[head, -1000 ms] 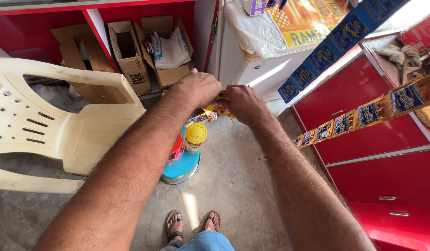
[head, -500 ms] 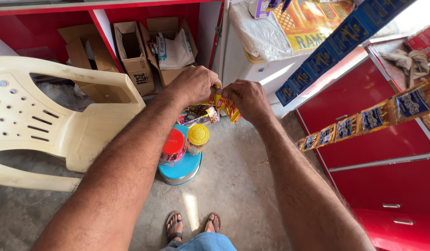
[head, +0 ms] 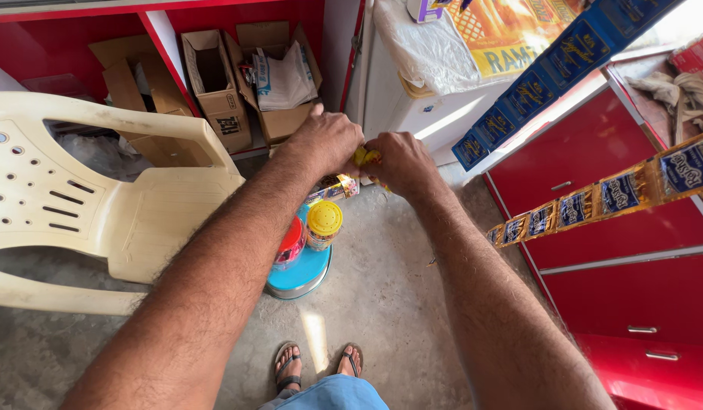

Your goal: The person wipes various containers and surfaces in a small store, using a cloth to clean jars, boxes, and counter areas before handling currency and organizing items.

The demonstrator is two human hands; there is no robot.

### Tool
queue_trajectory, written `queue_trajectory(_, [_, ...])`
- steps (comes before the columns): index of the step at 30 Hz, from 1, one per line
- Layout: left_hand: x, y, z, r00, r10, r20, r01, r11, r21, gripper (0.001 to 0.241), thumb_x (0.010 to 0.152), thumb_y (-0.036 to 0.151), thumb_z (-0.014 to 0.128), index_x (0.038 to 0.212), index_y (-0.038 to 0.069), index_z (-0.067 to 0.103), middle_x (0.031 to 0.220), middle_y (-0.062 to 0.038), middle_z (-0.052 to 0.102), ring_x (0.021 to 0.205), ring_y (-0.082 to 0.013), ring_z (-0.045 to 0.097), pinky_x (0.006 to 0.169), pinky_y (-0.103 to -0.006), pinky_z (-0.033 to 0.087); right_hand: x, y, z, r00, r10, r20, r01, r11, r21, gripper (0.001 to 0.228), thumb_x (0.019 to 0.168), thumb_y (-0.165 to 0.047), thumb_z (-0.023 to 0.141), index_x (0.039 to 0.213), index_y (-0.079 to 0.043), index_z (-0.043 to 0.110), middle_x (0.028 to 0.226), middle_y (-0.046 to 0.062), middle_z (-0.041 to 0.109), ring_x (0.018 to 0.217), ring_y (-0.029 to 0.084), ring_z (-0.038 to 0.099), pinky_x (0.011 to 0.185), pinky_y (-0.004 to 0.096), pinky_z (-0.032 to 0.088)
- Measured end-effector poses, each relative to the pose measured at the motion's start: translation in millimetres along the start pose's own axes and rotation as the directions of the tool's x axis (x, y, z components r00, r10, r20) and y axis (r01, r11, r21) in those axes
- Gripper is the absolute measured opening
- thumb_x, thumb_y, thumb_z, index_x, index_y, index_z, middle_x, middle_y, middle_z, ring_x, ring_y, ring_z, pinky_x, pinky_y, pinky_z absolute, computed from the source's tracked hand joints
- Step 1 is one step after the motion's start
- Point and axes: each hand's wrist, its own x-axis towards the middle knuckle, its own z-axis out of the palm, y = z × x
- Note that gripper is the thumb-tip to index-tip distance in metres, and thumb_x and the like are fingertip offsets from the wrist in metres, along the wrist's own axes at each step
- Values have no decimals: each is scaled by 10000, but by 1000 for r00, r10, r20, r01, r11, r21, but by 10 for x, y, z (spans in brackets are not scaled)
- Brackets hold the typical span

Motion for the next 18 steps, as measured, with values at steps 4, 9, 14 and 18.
queue_trajectory(4, [112,24,86,998,-33,-62,35,999,29,459,761,549,847,1041,190,788,1002,-41,744,1109,-212,678,1211,-661,254,29,43,6,999,24,46,-19,994,-110,335,805,-354,883,1027,-113,814,915,121,769,851,309,745,775,468,593])
queue_trajectory(9, [156,-8,134,982,58,-182,-35,991,127,345,799,490,797,996,207,778,954,-10,745,1120,-191,658,1173,-699,237,62,20,3,998,19,62,-14,997,-79,285,809,-341,831,1021,-151,816,890,82,752,788,253,734,749,439,593])
queue_trajectory(14, [107,-166,108,980,24,-199,-52,990,-135,264,784,497,791,934,280,812,970,16,738,1094,-171,649,1222,-630,222,53,138,-24,996,-80,-49,83,995,56,125,889,-203,783,947,-98,819,881,86,722,790,251,726,731,442,579])
queue_trajectory(18, [36,-296,53,976,-21,-218,-65,924,-377,163,887,428,755,929,283,816,916,44,777,961,-165,721,1240,-584,283,54,242,10,979,-104,-173,144,961,236,119,893,-167,733,962,-111,812,864,87,718,778,250,732,736,428,583])
